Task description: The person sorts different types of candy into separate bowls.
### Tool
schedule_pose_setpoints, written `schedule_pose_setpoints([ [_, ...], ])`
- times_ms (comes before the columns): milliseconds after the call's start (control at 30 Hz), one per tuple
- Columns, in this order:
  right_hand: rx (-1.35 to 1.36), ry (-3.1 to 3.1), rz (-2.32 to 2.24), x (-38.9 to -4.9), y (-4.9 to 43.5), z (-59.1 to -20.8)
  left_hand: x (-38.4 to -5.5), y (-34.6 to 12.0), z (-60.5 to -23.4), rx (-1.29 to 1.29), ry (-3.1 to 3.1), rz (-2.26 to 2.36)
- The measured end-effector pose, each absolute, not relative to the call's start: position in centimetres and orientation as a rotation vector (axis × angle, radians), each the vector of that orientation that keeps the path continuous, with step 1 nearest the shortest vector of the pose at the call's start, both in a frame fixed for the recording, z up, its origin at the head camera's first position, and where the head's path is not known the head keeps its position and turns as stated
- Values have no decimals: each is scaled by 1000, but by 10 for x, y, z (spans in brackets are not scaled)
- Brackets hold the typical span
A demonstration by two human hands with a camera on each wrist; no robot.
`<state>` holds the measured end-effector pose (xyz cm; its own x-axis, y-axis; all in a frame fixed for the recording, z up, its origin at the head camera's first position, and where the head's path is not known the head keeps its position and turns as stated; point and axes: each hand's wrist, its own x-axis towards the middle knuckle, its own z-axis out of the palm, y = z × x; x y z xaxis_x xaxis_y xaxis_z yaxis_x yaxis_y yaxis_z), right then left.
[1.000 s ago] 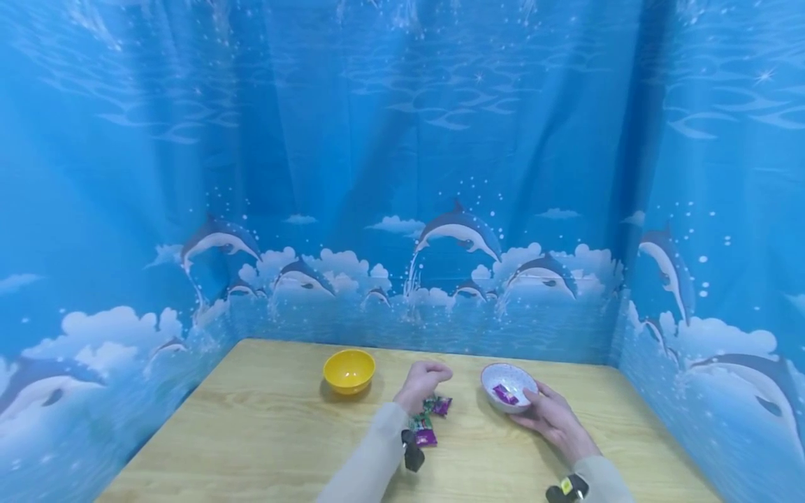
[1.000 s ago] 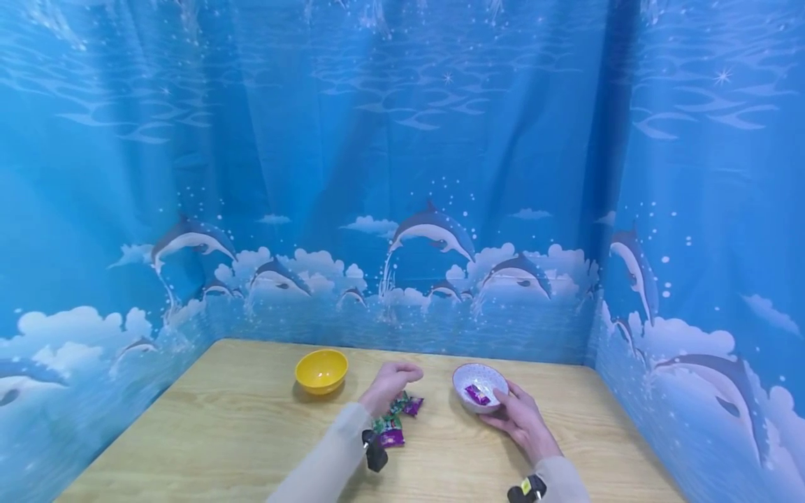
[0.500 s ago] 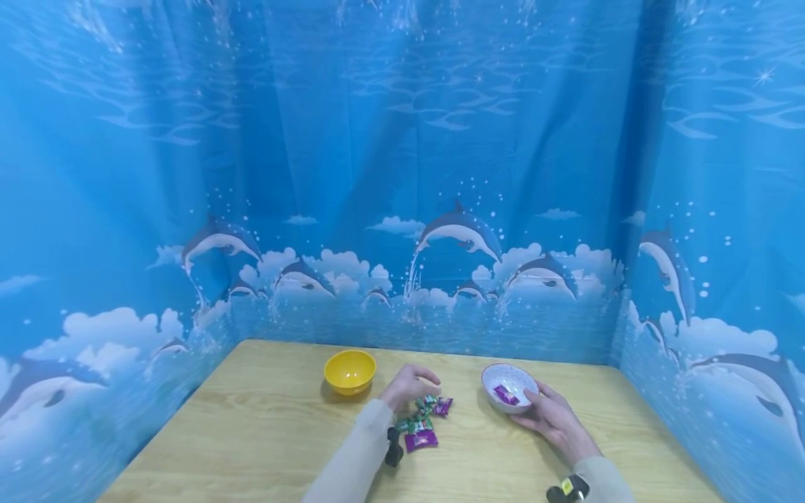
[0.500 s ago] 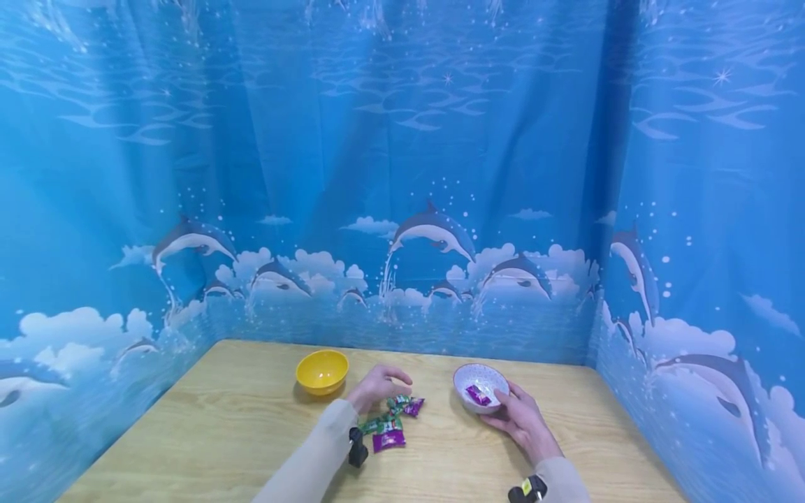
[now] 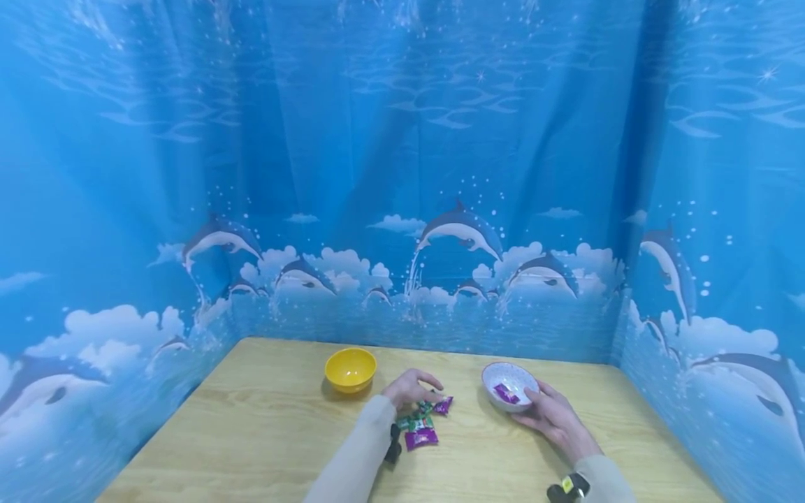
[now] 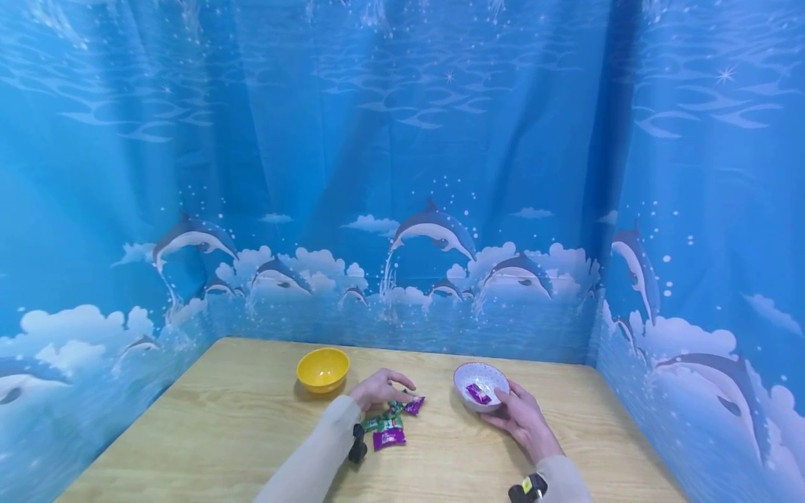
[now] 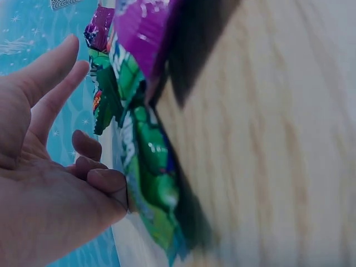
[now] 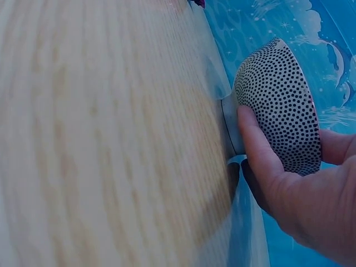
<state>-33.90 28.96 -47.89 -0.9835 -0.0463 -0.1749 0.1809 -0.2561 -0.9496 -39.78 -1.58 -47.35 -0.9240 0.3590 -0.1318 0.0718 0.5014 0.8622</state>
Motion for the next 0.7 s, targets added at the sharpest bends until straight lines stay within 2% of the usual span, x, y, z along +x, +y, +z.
schedule_pose_setpoints([
  [700, 180, 1828, -2364, -341, 290, -478, -401, -8, -477, 377, 2485, 1262],
])
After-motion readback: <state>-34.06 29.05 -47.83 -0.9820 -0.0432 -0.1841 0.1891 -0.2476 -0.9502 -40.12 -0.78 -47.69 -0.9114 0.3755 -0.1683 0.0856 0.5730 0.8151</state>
